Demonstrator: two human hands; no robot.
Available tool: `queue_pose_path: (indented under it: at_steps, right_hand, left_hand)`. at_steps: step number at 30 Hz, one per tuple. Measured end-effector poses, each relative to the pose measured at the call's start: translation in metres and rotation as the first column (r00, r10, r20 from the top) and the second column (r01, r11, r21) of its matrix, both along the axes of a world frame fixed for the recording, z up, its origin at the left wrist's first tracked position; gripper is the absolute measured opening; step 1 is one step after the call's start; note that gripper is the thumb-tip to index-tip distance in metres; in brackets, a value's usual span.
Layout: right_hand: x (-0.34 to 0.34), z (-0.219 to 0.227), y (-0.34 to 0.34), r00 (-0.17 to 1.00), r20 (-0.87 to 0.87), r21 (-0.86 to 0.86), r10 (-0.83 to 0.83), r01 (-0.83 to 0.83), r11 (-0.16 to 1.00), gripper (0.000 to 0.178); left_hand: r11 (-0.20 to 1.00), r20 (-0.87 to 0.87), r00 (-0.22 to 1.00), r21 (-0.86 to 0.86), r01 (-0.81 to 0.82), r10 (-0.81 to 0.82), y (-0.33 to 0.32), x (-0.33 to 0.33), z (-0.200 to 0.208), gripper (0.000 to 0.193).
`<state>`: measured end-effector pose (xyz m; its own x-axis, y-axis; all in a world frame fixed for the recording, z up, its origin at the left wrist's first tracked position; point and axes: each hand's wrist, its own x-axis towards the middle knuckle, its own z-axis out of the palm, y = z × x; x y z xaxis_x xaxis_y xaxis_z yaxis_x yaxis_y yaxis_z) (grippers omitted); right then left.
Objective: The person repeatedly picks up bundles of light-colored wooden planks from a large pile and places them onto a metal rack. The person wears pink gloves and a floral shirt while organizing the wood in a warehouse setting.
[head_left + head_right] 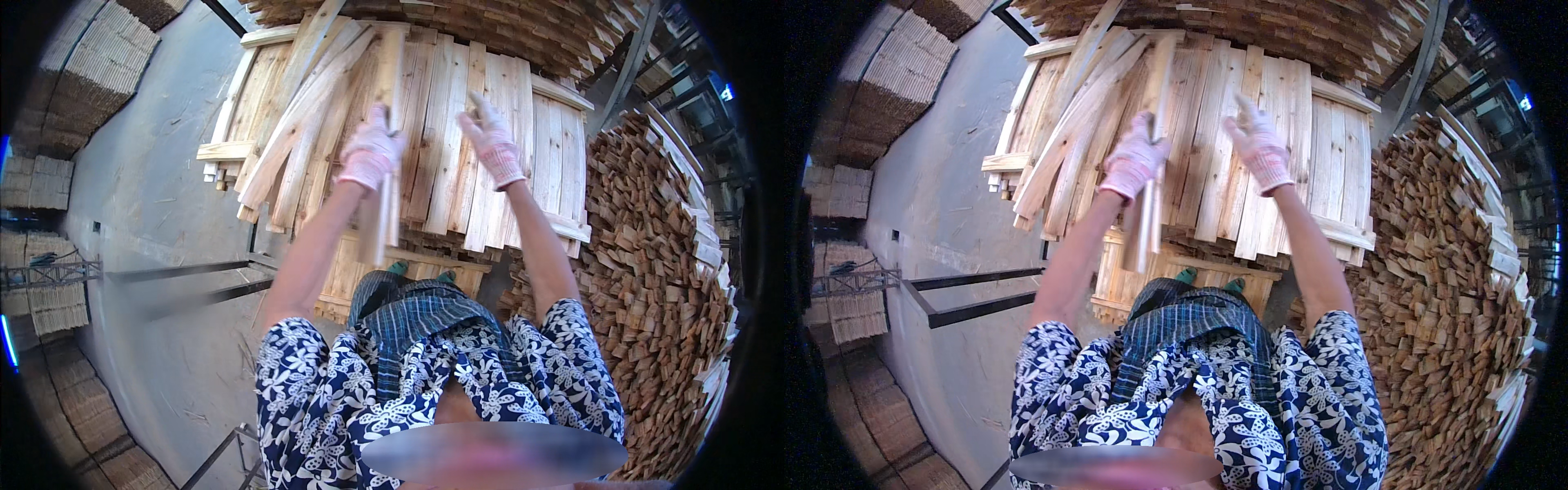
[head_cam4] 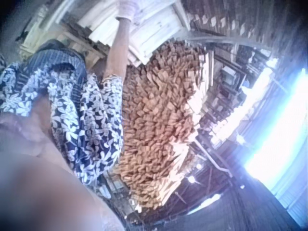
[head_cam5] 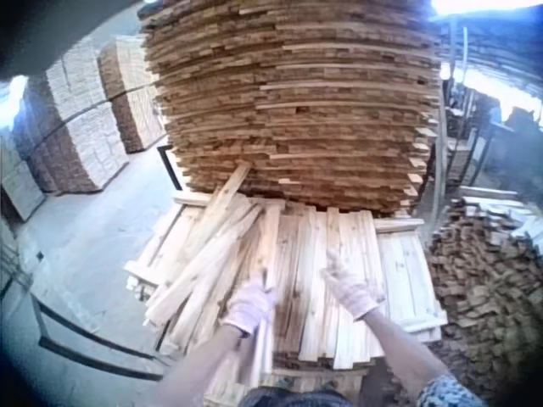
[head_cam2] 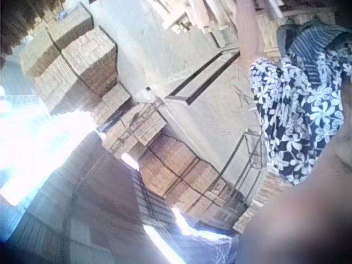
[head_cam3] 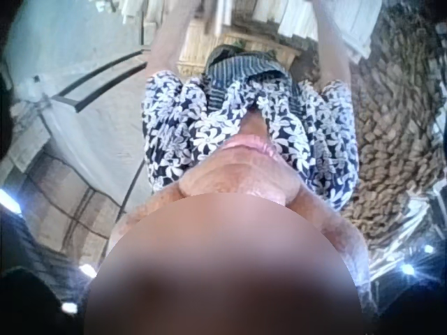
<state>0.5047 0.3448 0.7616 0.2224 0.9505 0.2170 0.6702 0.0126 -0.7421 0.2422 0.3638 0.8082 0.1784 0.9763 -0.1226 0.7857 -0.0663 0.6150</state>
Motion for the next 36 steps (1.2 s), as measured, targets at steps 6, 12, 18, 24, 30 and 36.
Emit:
queue_pose_path:
  at_steps: [6, 12, 18, 24, 30, 36]
  right_hand:
    - [-0.051, 0.030, -0.022, 0.170, -0.985, -0.009, 0.022, -0.183, 0.983, 0.102]
    - [0.074, 0.072, -0.048, 0.788, -0.590, -0.203, -0.177, 0.068, 0.977, 0.091]
    - [0.171, -0.022, -0.033, 0.879, 0.297, -0.202, -0.372, 0.439, 0.876, 0.078]
    - [0.157, -0.035, -0.016, 0.932, 0.217, -0.264, -0.291, 0.343, 0.901, 0.082]
    - [0.215, -0.045, -0.049, 0.790, 0.610, -0.174, 0.060, 0.059, 0.983, 0.039]
    - [0.151, -0.036, -0.039, 0.931, 0.312, -0.276, -0.191, 0.281, 0.919, 0.054]
  left_hand:
    - [0.853, 0.373, 0.769, 0.171, 0.493, -0.519, -0.034, 0.036, -0.009, 0.058]
    - [0.847, -0.840, 0.495, 0.417, 0.330, 0.221, 0.026, -0.153, 0.012, 0.071]
    - [0.960, -0.556, 0.787, 0.087, -0.265, 0.268, 0.025, -0.155, -0.001, 0.090]
    - [0.992, -0.519, 0.846, 0.030, -0.123, 0.121, 0.039, -0.152, 0.032, 0.090]
    - [0.963, 0.015, 0.997, -0.259, 0.072, -0.071, 0.044, -0.181, 0.052, 0.097]
    - [0.752, 0.723, 0.654, -0.554, 0.356, 0.223, -0.039, -0.131, 0.046, 0.072]
